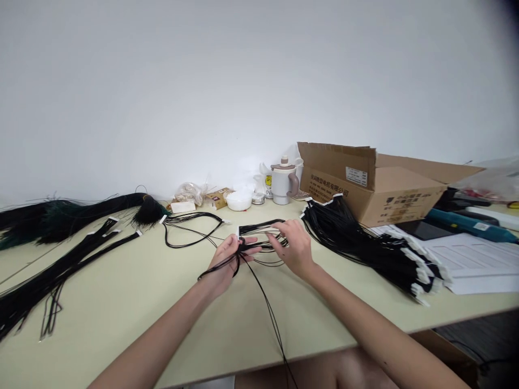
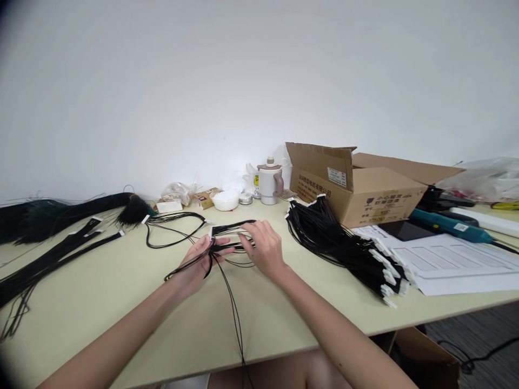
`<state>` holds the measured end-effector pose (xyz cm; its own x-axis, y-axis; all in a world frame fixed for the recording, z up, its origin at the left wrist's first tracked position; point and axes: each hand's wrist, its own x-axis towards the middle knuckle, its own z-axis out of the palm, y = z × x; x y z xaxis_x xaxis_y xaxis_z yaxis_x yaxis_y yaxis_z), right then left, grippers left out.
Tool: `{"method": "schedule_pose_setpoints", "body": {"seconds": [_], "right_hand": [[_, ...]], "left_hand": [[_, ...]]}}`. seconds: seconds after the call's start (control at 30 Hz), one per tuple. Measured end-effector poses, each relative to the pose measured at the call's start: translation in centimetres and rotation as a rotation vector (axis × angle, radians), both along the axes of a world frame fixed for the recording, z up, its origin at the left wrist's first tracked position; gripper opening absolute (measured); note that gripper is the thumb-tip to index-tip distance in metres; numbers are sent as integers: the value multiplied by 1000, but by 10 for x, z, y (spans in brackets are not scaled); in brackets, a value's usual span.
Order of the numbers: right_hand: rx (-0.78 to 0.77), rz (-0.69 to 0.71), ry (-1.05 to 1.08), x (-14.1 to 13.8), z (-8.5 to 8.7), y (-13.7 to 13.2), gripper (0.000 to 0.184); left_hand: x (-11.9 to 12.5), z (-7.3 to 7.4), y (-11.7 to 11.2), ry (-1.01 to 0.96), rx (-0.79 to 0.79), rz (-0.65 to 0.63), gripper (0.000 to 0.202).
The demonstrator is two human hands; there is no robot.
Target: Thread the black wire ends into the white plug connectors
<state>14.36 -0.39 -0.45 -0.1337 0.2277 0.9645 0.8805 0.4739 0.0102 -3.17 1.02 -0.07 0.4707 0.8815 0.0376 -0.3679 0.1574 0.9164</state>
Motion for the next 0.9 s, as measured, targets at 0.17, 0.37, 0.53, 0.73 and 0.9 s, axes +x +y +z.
{"method": "schedule_pose_setpoints", "body": {"seconds": [0.17, 0.37, 0.53, 0.73, 0.9], "right_hand": [[49, -161, -31, 24, 7, 7, 8], [158, -170, -119, 36, 7, 9, 6], [179, -224, -137, 34, 3, 6, 18], [112, 97, -543, 3, -4, -7, 25], [69, 220, -661, -16, -7, -8, 16]], "left_hand": [[-4, 2, 2, -34, -55, -26, 25], [-5, 3, 2, 55, -74, -154, 32], [-6, -3, 5, -54, -94, -149, 26], [-5, -3, 6, -97, -175, -71, 18], [-3, 2, 4, -75, -206, -8, 12]]}}
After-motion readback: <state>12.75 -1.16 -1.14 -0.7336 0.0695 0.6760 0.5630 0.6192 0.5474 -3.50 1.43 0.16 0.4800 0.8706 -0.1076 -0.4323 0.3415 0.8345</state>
